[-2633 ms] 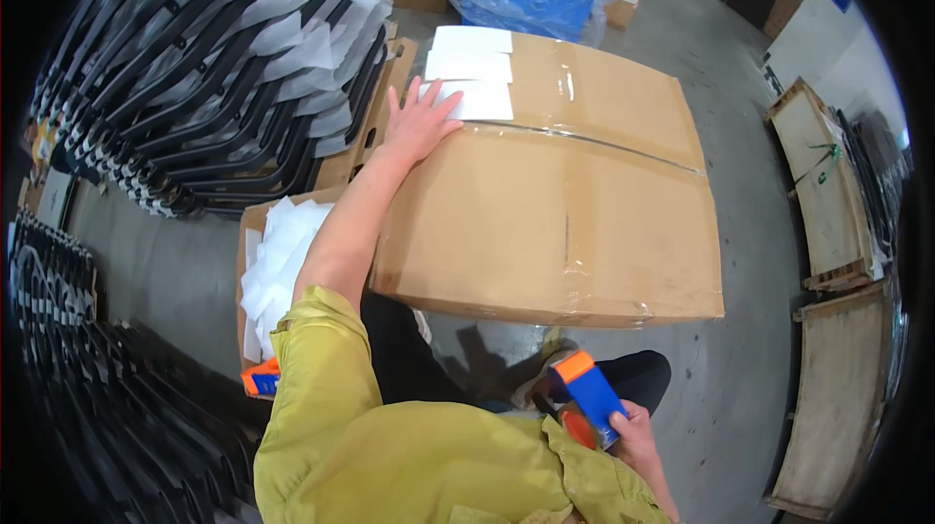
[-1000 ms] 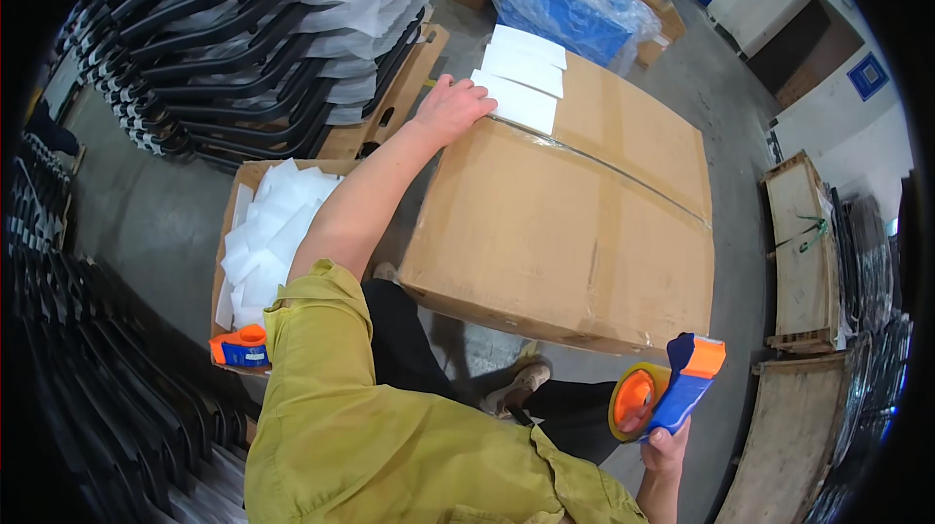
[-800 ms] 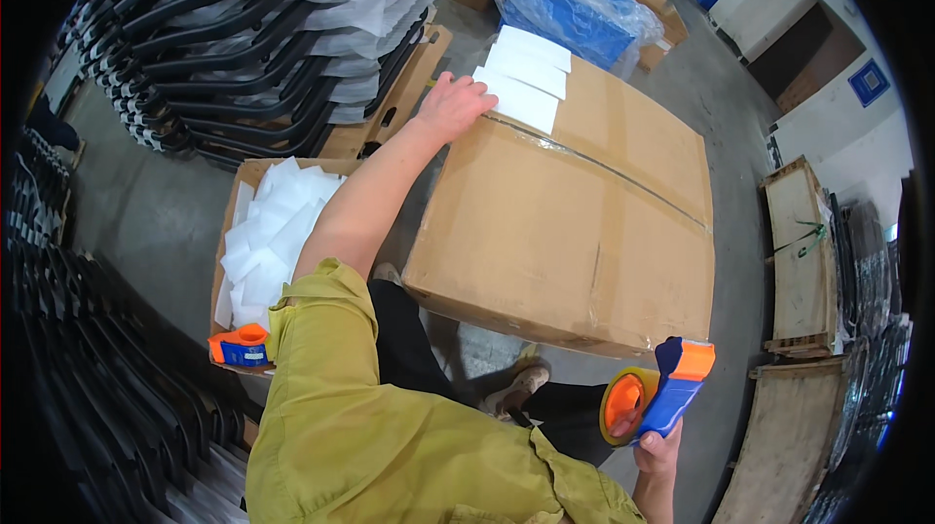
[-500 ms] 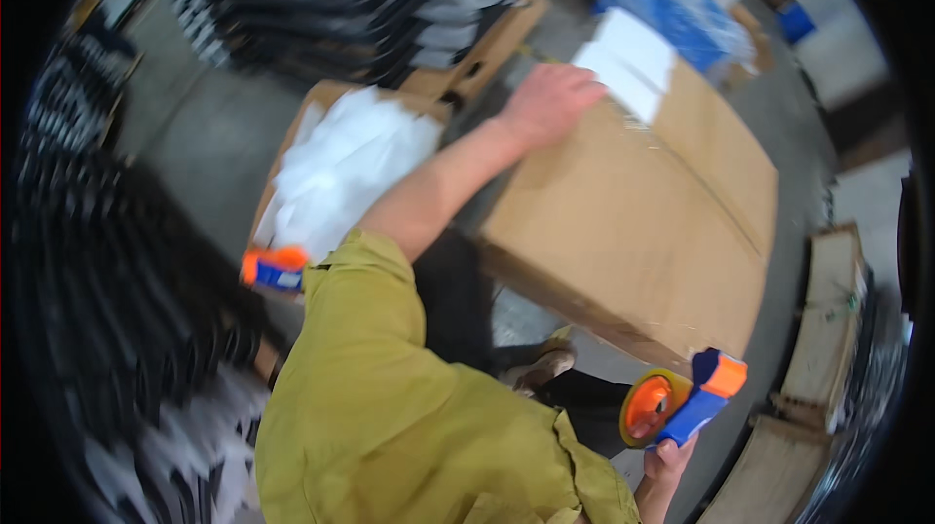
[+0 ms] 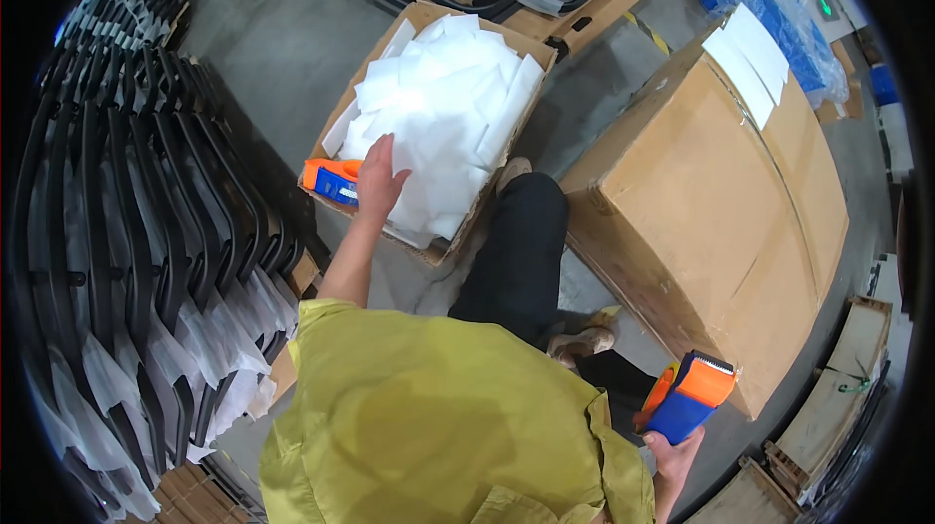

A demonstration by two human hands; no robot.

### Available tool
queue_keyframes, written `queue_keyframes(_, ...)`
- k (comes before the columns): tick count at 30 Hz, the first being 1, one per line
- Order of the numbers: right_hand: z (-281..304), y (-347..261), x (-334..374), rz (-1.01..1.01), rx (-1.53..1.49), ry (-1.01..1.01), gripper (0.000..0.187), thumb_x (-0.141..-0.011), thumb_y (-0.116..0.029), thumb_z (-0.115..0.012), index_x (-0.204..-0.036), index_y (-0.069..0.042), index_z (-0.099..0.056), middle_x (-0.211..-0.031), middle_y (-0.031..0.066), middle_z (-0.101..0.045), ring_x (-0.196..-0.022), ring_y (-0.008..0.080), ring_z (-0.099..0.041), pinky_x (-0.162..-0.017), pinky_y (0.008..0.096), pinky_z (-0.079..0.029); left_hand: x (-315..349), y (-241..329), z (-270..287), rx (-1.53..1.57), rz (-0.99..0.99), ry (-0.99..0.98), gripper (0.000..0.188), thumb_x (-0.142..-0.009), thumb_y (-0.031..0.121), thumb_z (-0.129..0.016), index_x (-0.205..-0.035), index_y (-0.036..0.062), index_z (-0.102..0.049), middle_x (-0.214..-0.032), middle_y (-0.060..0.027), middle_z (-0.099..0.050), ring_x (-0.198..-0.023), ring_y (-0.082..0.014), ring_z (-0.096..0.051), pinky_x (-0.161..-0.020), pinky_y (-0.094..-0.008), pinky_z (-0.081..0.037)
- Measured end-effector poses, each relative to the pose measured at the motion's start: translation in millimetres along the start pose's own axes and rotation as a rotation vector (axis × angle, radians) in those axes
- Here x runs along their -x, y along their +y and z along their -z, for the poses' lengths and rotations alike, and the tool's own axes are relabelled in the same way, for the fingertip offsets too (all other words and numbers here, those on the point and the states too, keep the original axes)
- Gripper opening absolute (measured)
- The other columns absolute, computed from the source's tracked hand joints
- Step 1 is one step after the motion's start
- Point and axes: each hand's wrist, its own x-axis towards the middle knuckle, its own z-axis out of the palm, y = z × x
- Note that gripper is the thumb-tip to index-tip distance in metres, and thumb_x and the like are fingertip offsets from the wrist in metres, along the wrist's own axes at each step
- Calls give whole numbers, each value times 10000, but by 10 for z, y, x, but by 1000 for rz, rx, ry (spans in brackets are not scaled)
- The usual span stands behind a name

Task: Applying tape to small foam protective pads using a tape dispenser and placing them on a cardboard box.

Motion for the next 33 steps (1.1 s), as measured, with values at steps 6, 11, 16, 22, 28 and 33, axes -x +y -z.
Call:
queue_keyframes(6,-11,79,93,18,9,24,390,-628,-272,-753,-814,33,-595,-726,91,-621,-652,139,-574,-584,252,-456,-114,-54,-92,-265,40,-574,407,-614,132,-710,-995,63,-585,-919,-102,-602,-939,-304,-545,-835,-422,-397)
queue_keyframes(11,13,124,202,26,1,67,420,-632,-321,-744,-800,36,-598,-720,88,-616,-635,137,-567,-577,252,-453,-197,78,134,190,102,-292,259,-686,116,-682,-913,16,-606,-830,-86,-632,-756,-227,-599,-697,-333,-464)
queue_keyframes(16,78,191,210,92,-21,-3,305,-641,-192,-744,-816,20,-610,-737,77,-634,-667,121,-581,-610,242,-461,-516,344,277,689,390,-323,240,-738,128,-661,-923,-13,-604,-826,-69,-636,-726,-123,-579,-669,-264,-467)
queue_keyframes(22,119,206,298,68,-28,39,257,-644,-170,-739,-771,23,-624,-719,76,-637,-652,118,-584,-596,245,-469,-975,554,-251,613,369,-379,347,-688,253,-702,-916,7,-616,-839,-85,-632,-764,-171,-589,-704,-283,-464)
queue_keyframes(28,80,123,255,-59,-76,126,247,-644,-139,-737,-781,34,-625,-729,86,-641,-648,121,-588,-600,248,-472,-1394,960,-761,-126,14,-354,731,-603,423,-728,-1174,51,-464,-1259,-157,-400,-1178,-278,-361,-953,-486,-282)
queue_keyframes(33,3,54,183,-194,-91,126,217,-657,-119,-717,-788,29,-626,-727,82,-640,-646,118,-588,-610,254,-475,-1608,1007,-982,-379,136,-498,1009,-516,403,-787,-1298,93,-230,-1233,-177,-423,-1166,-292,-385,-968,-523,-246)
